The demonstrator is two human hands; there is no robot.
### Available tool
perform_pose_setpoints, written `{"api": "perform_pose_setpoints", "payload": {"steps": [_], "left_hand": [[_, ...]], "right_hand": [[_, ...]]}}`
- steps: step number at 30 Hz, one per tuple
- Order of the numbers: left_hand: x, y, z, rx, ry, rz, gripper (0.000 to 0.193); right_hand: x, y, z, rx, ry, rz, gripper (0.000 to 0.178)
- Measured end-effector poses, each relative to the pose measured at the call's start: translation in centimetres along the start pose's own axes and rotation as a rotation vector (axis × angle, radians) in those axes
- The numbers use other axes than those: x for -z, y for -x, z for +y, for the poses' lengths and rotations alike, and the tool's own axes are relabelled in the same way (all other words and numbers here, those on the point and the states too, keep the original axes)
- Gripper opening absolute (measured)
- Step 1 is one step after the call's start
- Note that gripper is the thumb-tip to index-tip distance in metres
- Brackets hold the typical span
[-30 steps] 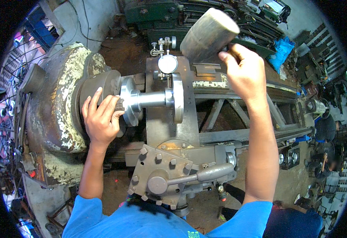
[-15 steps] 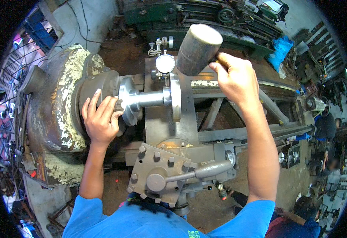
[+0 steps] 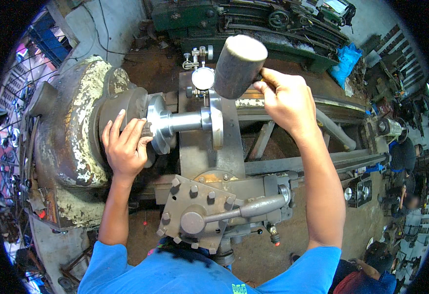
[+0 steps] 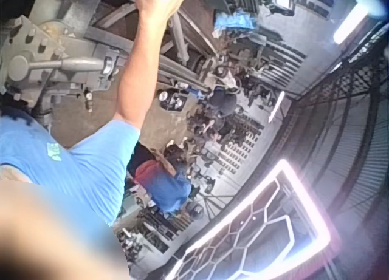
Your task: The person operates a metal lathe, using a wrench to tighten a chuck and a rubber mallet to adjust a metal component. The person repeatedly taps the component while holding it in place.
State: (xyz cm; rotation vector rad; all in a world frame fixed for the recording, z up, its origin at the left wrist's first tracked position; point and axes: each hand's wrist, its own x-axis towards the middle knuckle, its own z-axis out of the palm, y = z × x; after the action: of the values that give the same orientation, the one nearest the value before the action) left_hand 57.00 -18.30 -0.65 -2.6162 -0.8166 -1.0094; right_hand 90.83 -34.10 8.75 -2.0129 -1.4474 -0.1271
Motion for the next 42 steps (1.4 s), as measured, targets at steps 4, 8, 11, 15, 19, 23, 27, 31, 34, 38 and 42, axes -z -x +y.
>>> {"api": "perform_pose_setpoints", "payload": {"steps": [4, 8, 11, 15, 19, 23, 27, 31, 34, 38, 42], "left_hand": [[-0.1, 0.1, 0.0, -0.001, 0.002, 0.002, 0.036], [-0.1, 0.1, -0.1, -0.001, -0.002, 0.000, 0.035], [-0.1, 0.1, 0.0, -0.005, 0.002, 0.003, 0.035], [0.0, 0.1, 0.0, 0.008, 0.010, -0.004, 0.036], [-0.2, 0.2, 0.0, 0.000, 0.003, 0.009, 0.036], [-0.1, 0.2, -0.1, -0.004, -0.004, 0.009, 0.036], [-0.2, 0.1, -0.1, -0.011, -0.005, 0.017, 0.036], [-0.2, 0.2, -0.1, -0.005, -0.001, 0.016, 0.037], [-0.3, 0.3, -0.2, -0.012, 0.001, 0.019, 0.037], [-0.3, 0.4, -0.3, -0.013, -0.001, 0.012, 0.038], [-0.3, 0.3, -0.2, -0.006, 0.007, 0.012, 0.037]], "right_hand": [[0.4, -0.1, -0.2, 0.019, -0.152, 0.121, 0.025], [-0.8, 0.0, -0.5, 0.011, -0.162, 0.176, 0.022], [-1.4, -0.4, -0.3, 0.021, 0.179, -0.146, 0.022], [0.4, -0.6, 0.4, 0.020, 0.218, -0.006, 0.022], [1.6, -0.6, 0.3, 0.018, -0.076, 0.148, 0.022], [0.6, -0.5, -0.5, 0.063, -0.221, 0.235, 0.025], [-0.7, 0.0, -0.7, 0.036, 0.244, -0.079, 0.015], [0.6, 0.3, -0.4, 0.011, 0.273, 0.037, 0.015], [2.1, 0.6, -1.2, -0.093, 0.057, 0.075, 0.023], [3.9, 1.4, -3.8, -0.006, -0.145, 0.238, 0.024], [4.6, 3.9, -6.9, 0.034, -0.164, 0.287, 0.024]]}}
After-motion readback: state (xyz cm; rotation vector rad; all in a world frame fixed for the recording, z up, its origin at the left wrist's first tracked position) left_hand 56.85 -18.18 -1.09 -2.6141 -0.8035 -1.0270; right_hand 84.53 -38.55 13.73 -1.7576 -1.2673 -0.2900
